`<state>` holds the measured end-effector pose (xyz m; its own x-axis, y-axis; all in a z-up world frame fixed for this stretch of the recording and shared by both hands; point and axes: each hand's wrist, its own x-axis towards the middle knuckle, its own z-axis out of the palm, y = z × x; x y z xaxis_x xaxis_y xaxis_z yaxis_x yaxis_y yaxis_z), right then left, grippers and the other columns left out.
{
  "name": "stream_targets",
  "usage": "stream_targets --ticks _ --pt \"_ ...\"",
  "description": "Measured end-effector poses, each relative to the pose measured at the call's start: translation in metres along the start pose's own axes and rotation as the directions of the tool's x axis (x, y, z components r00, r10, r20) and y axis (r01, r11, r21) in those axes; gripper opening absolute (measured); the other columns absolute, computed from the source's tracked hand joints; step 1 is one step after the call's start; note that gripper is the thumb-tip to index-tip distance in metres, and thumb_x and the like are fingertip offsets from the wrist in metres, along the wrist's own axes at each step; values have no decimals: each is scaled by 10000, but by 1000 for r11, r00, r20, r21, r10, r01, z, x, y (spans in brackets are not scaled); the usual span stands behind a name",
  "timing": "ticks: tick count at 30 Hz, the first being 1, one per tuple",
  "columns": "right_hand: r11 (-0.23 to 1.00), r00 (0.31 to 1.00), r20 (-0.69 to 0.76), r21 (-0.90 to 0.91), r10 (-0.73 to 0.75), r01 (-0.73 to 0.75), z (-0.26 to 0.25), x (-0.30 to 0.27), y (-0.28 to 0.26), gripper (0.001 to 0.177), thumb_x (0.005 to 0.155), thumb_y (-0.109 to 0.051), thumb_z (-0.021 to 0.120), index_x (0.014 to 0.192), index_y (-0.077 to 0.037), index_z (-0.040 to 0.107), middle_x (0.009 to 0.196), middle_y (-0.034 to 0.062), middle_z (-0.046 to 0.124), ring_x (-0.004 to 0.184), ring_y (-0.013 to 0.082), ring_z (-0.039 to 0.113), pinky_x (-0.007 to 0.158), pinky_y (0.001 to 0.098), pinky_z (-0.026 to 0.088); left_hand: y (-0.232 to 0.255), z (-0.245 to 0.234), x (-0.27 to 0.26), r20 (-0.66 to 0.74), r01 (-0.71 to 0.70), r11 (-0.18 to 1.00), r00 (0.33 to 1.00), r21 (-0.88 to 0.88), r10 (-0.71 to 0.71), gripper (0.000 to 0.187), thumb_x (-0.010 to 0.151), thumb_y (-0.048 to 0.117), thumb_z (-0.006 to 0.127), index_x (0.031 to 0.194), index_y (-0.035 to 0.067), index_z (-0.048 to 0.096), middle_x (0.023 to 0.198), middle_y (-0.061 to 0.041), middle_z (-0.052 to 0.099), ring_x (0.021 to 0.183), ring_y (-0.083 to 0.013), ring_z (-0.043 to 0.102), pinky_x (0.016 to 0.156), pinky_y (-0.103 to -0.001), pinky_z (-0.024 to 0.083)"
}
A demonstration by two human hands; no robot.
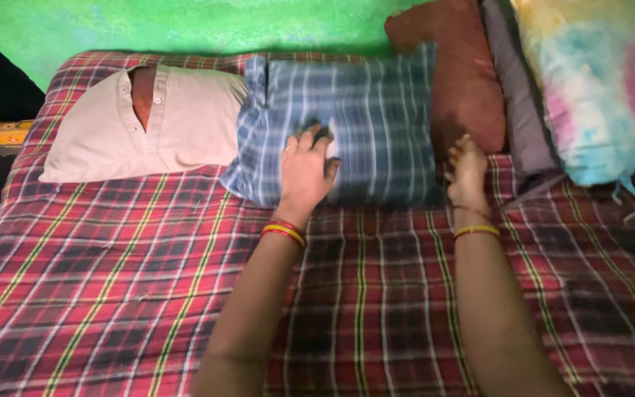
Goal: The person removes a tie-dye pillowcase from a pillow, then inserts the pillow into a blue plaid pillowcase. They smooth the pillow and adjust the case to fit.
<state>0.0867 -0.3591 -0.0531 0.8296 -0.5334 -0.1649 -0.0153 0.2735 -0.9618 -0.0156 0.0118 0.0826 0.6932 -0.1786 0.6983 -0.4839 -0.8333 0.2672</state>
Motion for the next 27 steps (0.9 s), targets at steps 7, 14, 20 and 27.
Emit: stream_targets --ticks 7,14,20,27 --pt "222 372 361 -394 -855 892 100 -149 -38 418 929 -461 780 1030 -67 681 1036 141 679 1003 341 629 914 459 480 -23 56 12 -157 317 946 940 72 -303 437 913 370 751 1140 12 647 1110 -205 635 1010 -416 587 885 -503 484" --pt "-76 188 562 -413 -805 908 139 -211 -50 310 771 -148 735 1050 -26 682 1019 169 664 961 379 623 848 493 472 -37 91 12 22 472 616 804 -630 -594 193 961 217 639 1054 50 668 816 -111 687 719 -198 639 707 -309 504" --pt "142 297 468 -339 -832 930 93 -199 -78 132 785 41 603 883 -44 629 862 166 633 813 356 642 724 427 512 16 56 18 -107 216 653 902 -726 -418 237 952 132 782 935 13 578 827 -161 570 738 -261 528 715 -356 503" --pt "388 379 660 -142 -648 911 98 -227 -111 207 803 -60 717 999 -2 687 894 129 660 783 281 677 706 358 542 56 -11 2 -241 110 854 934 -509 -263 271 841 100 714 1106 45 704 1043 -148 679 958 -346 697 825 -389 569"
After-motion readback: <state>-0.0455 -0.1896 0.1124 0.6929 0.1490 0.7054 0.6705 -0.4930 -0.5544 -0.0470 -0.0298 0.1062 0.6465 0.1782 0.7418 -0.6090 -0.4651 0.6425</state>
